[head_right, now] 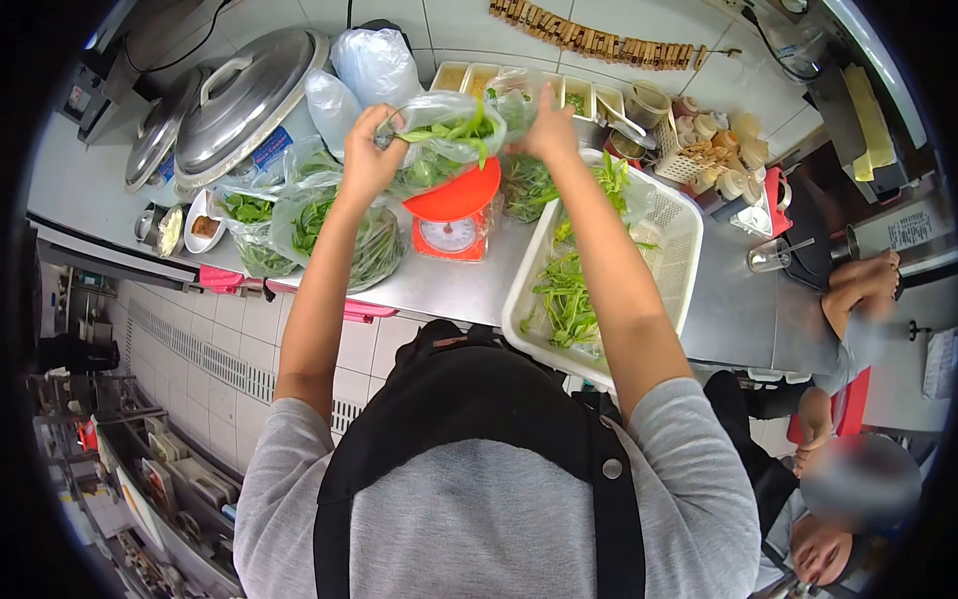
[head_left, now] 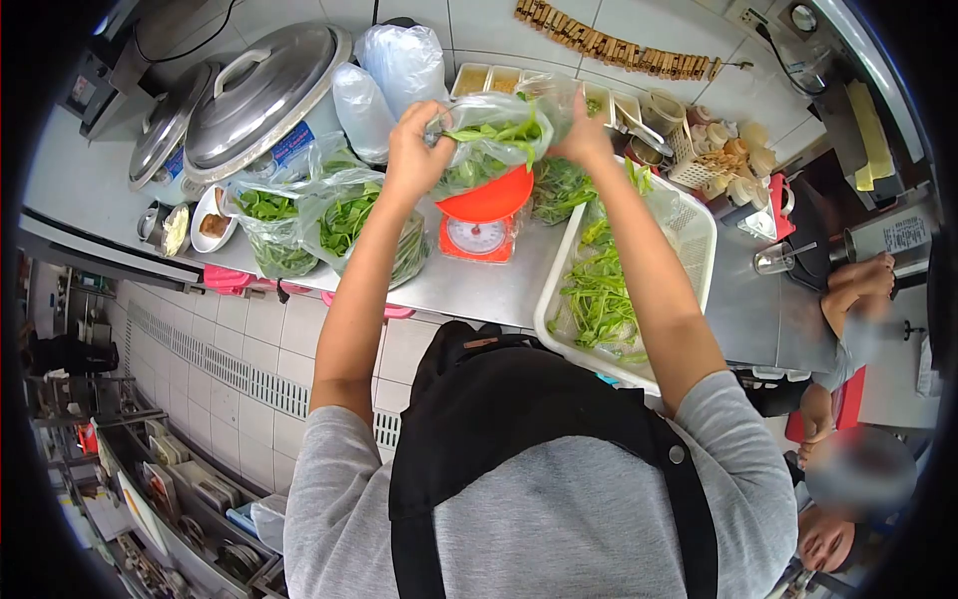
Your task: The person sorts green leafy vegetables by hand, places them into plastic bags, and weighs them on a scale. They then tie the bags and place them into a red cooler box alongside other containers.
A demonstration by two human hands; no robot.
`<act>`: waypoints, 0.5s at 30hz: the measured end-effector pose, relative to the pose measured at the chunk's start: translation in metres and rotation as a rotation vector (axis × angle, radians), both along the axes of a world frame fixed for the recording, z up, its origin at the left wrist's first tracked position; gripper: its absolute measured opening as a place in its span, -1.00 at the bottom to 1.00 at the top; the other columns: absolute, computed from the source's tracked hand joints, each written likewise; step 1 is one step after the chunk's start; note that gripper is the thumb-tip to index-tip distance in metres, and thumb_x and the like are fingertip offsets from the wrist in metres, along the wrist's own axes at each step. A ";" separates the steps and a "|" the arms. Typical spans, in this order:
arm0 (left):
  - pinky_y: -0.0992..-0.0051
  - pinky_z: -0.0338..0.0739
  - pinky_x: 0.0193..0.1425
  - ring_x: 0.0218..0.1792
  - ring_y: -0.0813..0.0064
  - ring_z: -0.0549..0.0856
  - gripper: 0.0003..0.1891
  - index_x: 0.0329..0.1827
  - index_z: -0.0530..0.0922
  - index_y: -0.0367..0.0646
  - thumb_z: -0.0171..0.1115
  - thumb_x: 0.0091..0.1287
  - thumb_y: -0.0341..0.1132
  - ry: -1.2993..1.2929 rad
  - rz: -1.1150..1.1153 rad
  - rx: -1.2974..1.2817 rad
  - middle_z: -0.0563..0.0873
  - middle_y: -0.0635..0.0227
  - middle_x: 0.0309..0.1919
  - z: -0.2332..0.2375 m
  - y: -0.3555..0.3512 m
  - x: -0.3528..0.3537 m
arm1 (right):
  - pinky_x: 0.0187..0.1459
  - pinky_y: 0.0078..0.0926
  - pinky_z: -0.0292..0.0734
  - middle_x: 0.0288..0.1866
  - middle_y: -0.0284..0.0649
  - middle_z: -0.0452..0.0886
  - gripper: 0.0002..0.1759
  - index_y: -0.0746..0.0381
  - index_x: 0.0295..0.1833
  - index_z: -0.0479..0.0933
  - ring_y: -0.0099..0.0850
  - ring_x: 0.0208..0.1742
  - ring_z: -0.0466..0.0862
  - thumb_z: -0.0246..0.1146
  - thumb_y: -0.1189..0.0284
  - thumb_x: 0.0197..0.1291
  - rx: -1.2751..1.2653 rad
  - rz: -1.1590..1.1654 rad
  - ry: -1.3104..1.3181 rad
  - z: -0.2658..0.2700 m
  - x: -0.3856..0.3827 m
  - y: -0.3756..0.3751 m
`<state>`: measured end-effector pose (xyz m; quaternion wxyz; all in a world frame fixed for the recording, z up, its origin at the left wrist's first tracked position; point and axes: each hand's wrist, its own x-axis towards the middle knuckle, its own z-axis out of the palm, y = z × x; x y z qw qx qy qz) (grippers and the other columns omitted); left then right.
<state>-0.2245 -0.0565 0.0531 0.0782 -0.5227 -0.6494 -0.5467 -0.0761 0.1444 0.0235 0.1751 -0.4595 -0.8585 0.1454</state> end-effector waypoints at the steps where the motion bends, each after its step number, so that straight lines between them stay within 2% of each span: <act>1: 0.46 0.43 -0.13 -0.27 0.21 0.57 -0.83 -0.38 0.44 -0.24 0.14 -0.06 -0.60 0.009 -0.026 0.005 0.55 0.18 -0.37 0.003 0.000 0.001 | 0.10 -0.26 0.47 0.12 0.18 0.41 0.00 0.10 0.35 0.20 -0.07 0.10 0.53 0.52 0.30 -0.30 -0.015 -0.037 -0.045 -0.015 -0.002 -0.001; 2: 0.41 0.45 -0.15 -0.25 0.12 0.58 -0.83 -0.38 0.45 -0.24 0.12 -0.07 -0.61 0.018 -0.049 0.011 0.55 0.16 -0.36 0.005 0.000 0.001 | 0.08 -0.26 0.49 0.06 0.15 0.45 -0.15 0.12 0.28 0.31 -0.05 0.06 0.55 0.48 0.35 -0.24 -0.029 -0.070 -0.090 -0.029 -0.006 -0.001; 3: 0.41 0.45 -0.15 -0.25 0.12 0.58 -0.83 -0.38 0.45 -0.24 0.12 -0.07 -0.61 0.019 -0.040 0.014 0.55 0.16 -0.36 0.004 0.001 0.002 | 0.08 -0.26 0.49 0.06 0.15 0.45 -0.15 0.12 0.28 0.31 -0.05 0.06 0.55 0.48 0.35 -0.24 -0.026 -0.062 -0.090 -0.046 -0.008 0.010; 5: 0.40 0.46 -0.14 -0.24 0.11 0.58 -0.78 -0.35 0.46 -0.22 0.12 -0.09 -0.63 0.144 -0.082 0.061 0.55 0.16 -0.32 -0.001 0.003 0.004 | 0.00 -0.20 0.51 -0.02 0.13 0.49 -0.46 0.19 0.04 0.50 -0.01 -0.04 0.57 0.38 0.45 -0.18 0.039 0.144 0.080 -0.071 -0.008 0.045; 6: 0.40 0.46 -0.14 -0.24 0.11 0.58 -0.78 -0.35 0.46 -0.22 0.12 -0.09 -0.63 0.146 -0.072 0.061 0.55 0.16 -0.32 -0.006 0.004 0.005 | 0.00 -0.20 0.51 -0.02 0.13 0.49 -0.46 0.19 0.04 0.50 -0.01 -0.04 0.57 0.38 0.45 -0.18 0.040 0.154 0.081 -0.070 -0.006 0.046; 8: 0.34 0.46 -0.15 -0.22 0.09 0.57 -0.73 -0.31 0.46 -0.20 0.12 -0.11 -0.66 0.171 -0.103 0.041 0.53 0.18 -0.26 -0.018 0.006 0.008 | -0.06 -0.13 0.50 -0.13 0.13 0.52 -0.66 0.22 -0.14 0.56 0.01 -0.12 0.57 0.30 0.53 -0.17 0.159 0.136 0.316 -0.071 0.003 0.047; 10: 0.28 0.47 -0.17 -0.21 0.06 0.57 -0.70 -0.25 0.47 -0.16 0.13 -0.09 -0.63 0.206 -0.112 -0.015 0.51 0.18 -0.23 -0.023 0.005 0.008 | -0.07 -0.18 0.51 -0.14 0.10 0.54 -0.59 0.23 -0.10 0.55 -0.01 -0.12 0.59 0.37 0.46 -0.18 0.137 0.173 0.311 -0.074 0.013 0.052; 13: 0.24 0.50 -0.17 -0.19 0.07 0.58 -0.69 -0.21 0.48 -0.12 0.16 -0.07 -0.58 0.214 -0.013 -0.177 0.50 0.17 -0.22 -0.022 0.002 0.019 | 0.00 -0.27 0.49 -0.01 0.05 0.52 -0.33 0.29 -0.05 0.54 -0.10 -0.07 0.59 0.51 0.15 -0.32 -0.091 0.211 -0.043 -0.067 0.024 0.055; 15: 0.21 0.53 -0.18 -0.20 0.08 0.60 -0.65 -0.14 0.49 -0.05 0.18 -0.05 -0.52 0.238 0.004 -0.244 0.50 0.17 -0.16 -0.013 -0.002 0.026 | 0.05 -0.27 0.46 0.01 0.07 0.50 -0.28 0.29 -0.04 0.54 -0.09 -0.02 0.56 0.51 0.08 -0.34 -0.032 0.214 -0.060 -0.054 0.025 0.052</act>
